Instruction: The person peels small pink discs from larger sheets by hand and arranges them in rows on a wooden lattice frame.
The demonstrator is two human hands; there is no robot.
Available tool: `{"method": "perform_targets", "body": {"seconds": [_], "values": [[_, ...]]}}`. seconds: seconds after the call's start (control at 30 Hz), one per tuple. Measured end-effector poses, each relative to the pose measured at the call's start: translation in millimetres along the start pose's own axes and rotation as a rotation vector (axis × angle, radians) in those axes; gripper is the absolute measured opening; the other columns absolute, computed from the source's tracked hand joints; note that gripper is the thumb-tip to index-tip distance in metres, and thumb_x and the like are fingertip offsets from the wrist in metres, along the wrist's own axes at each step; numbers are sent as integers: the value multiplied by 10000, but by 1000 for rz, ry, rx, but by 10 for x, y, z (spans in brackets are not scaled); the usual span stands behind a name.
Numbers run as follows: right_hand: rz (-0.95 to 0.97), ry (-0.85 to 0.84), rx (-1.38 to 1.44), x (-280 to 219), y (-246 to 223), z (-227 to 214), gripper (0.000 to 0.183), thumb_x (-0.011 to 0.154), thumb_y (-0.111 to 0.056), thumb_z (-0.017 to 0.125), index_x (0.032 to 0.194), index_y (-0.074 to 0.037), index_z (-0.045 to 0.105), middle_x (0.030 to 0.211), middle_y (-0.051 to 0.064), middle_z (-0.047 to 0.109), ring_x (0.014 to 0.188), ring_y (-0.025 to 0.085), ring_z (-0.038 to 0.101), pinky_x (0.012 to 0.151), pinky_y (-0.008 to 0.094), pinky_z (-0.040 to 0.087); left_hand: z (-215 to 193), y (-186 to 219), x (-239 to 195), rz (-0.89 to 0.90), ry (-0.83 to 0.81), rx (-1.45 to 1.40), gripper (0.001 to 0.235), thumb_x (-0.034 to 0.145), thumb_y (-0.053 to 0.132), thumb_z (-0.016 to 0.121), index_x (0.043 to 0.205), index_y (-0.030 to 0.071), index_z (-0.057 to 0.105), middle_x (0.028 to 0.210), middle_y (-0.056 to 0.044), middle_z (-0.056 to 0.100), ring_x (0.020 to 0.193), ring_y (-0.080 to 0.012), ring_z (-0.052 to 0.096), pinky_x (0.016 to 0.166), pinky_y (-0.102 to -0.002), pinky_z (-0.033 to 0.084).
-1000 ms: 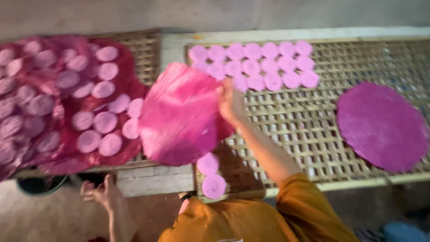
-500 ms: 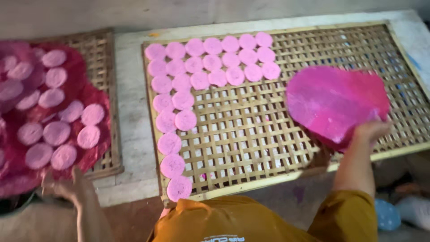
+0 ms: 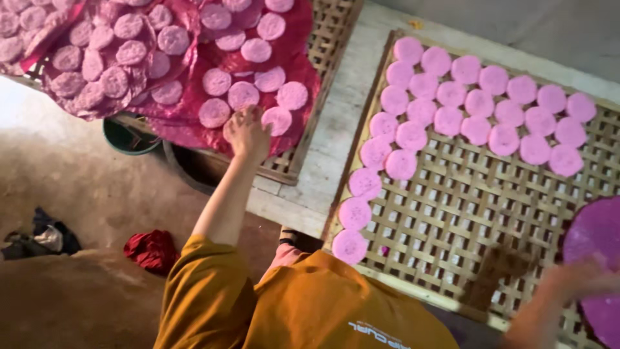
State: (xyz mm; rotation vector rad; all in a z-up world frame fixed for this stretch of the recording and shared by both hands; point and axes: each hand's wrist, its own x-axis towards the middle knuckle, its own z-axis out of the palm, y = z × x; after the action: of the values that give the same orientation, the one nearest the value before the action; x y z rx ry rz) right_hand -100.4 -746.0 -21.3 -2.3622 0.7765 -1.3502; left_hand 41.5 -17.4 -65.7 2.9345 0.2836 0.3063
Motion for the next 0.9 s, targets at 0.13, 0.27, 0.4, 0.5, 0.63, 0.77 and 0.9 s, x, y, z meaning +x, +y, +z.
{"method": "perform_targets", "body": {"seconds": [0.13,0.27,0.4,0.5,0.63,0.77,0.9], "values": [[-157,-387,686,-833,-1133,428,188,1091,18,543,1277,16,516,1285,107,506,1122,177,559,854,267,507,125,35,129,-1,-9,-36,404,819,269,726,1193,139,641,1320,-95,572,1244,-357,489,982,-536,427],[-266,-693,803,-1651,-2422,740,291,1154,-295,537,1207,-27,637,1215,101,587,1094,190,584,966,320,502,40,33,276,19,11,-525,278,866,184,752,1068,78,592,945,-127,683,910,-345,676,801,-474,532],[555,-1440,1078,-2267,-3508,792,318,1033,-175,626,1310,-18,639,1121,116,682,913,172,580,764,316,428,-437,289,211,79,23,-700,270,816,98,764,1012,67,580,789,-134,659,714,-354,670,634,-448,512],[982,-1463,1345,-2493,-3849,765,420,981,-310,580,1300,-37,599,1141,65,718,960,168,703,872,298,590,-855,693,-153,143,-192,-810,326,828,105,738,1137,117,635,882,-95,695,759,-304,692,670,-402,549],[800,-1365,1017,-2367,-3482,725,376,927,-139,604,1291,-52,646,1269,59,650,977,141,664,852,272,586,-1098,928,-437,470,-343,-829,479,804,241,843,1218,122,632,1192,-97,656,986,-272,688,831,-389,561],[494,-1256,534,-2089,-2701,651,383,904,-39,651,1285,-50,675,1241,55,662,965,130,655,789,271,558,-931,719,-214,387,-68,-579,609,824,223,815,1371,86,587,1389,-116,580,1225,-358,568,995,-443,487],[440,-1147,605,-2003,-2306,643,324,970,-63,700,1291,-22,689,1057,171,701,905,231,633,802,350,537,-706,438,-128,336,-41,-317,650,737,253,847,1323,88,620,1350,-129,590,1195,-383,543,919,-496,450]]}}
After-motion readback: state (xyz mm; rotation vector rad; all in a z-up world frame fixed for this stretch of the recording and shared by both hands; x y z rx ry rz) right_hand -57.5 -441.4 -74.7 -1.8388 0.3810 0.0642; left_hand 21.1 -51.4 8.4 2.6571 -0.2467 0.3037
